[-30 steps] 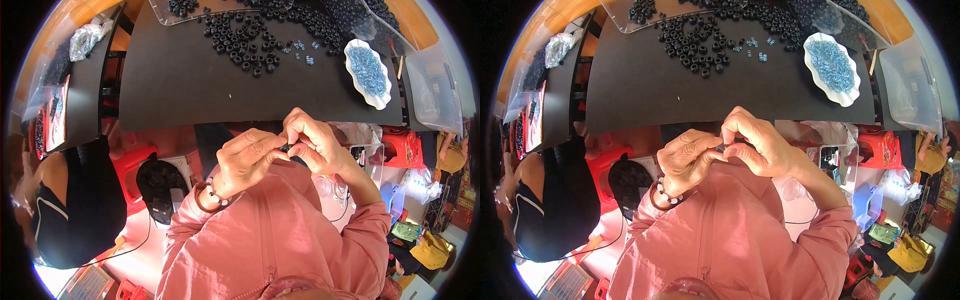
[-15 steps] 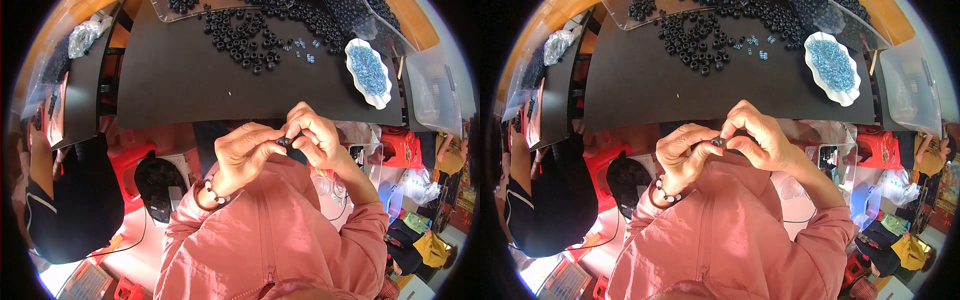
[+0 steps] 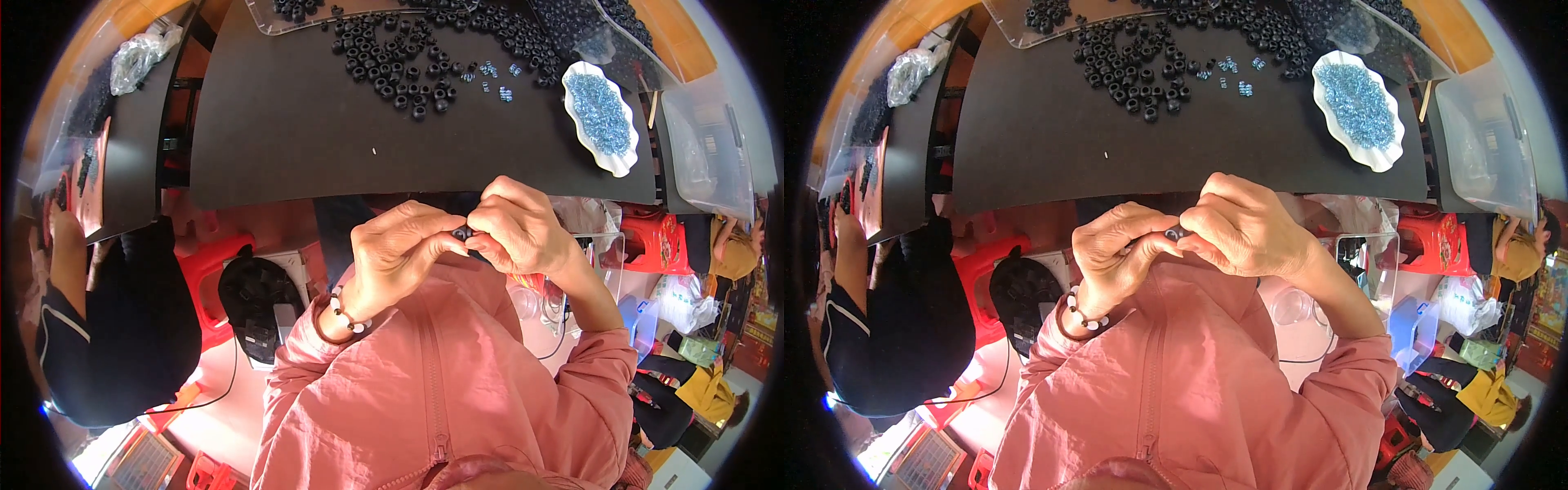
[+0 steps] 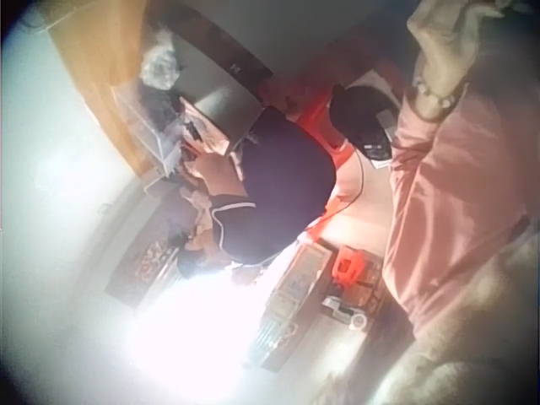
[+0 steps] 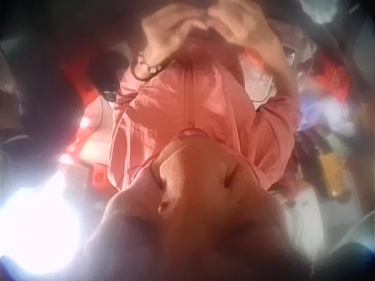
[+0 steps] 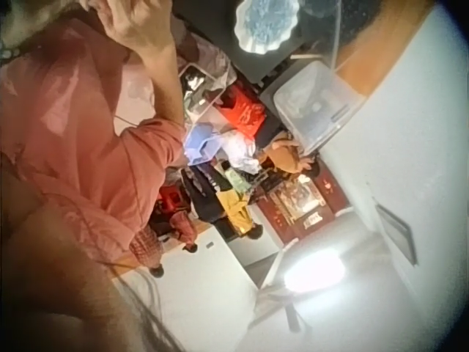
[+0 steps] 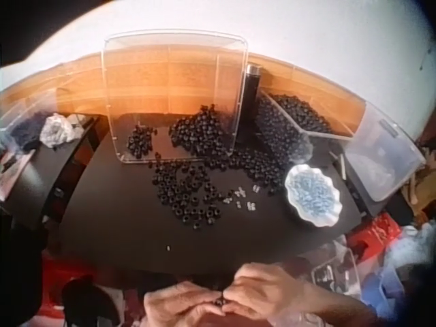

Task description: The person assembles components by picking up small cylindrical inserts and pressing them into black beads by hand.

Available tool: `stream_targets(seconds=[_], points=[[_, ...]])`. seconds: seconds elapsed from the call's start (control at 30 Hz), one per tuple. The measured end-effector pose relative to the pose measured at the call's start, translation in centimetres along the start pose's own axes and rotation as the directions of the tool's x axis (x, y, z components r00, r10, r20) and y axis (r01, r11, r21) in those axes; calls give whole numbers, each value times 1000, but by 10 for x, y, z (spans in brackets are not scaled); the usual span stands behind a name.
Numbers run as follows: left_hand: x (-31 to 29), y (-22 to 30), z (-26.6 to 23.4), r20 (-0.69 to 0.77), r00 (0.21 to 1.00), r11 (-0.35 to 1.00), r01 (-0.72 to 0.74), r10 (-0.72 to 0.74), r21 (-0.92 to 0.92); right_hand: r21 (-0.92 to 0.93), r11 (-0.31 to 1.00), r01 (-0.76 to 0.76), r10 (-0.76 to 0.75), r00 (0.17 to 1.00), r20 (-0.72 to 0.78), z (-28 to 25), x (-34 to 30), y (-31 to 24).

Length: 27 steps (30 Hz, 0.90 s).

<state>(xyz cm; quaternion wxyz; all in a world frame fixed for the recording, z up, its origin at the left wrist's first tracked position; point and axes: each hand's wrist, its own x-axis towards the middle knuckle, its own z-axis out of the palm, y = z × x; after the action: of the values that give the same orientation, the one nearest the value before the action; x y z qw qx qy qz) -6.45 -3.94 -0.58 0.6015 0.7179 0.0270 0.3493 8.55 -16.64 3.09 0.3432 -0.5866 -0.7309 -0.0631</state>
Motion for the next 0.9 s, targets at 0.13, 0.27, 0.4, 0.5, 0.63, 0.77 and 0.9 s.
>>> stream_targets(seconds=[0.13, 0.27, 0.4, 0.5, 0.63, 0.77, 0.9], points=[[0, -1, -1, 31, 999, 999, -17, 16, 27, 0, 1000, -6, 6, 999, 34, 0, 0, -1], [-5, -2, 3, -14, 997, 994, -72, 74, 87, 94, 994, -50, 51, 999, -4, 9, -3, -2], [-3, -2, 5, -48, 977, 964, -194, 206, 184, 124, 989, -75, 83, 995, -60, 19, -4, -5], [-2, -2, 4, -38, 972, 954, -219, 231, 204, 182, 977, -114, 130, 988, -79, 21, -2, -10], [-3, -6, 1, -21, 961, 939, -263, 275, 219, 394, 822, -412, 426, 903, 57, 20, -4, -25], [0, -7, -1, -4, 961, 938, -269, 277, 218, 515, 518, -683, 635, 710, 304, 10, 0, -32], [-7, -11, 1, -37, 998, 998, -47, 49, 45, 627, 280, -727, 638, 629, 445, 4, 0, -24]])
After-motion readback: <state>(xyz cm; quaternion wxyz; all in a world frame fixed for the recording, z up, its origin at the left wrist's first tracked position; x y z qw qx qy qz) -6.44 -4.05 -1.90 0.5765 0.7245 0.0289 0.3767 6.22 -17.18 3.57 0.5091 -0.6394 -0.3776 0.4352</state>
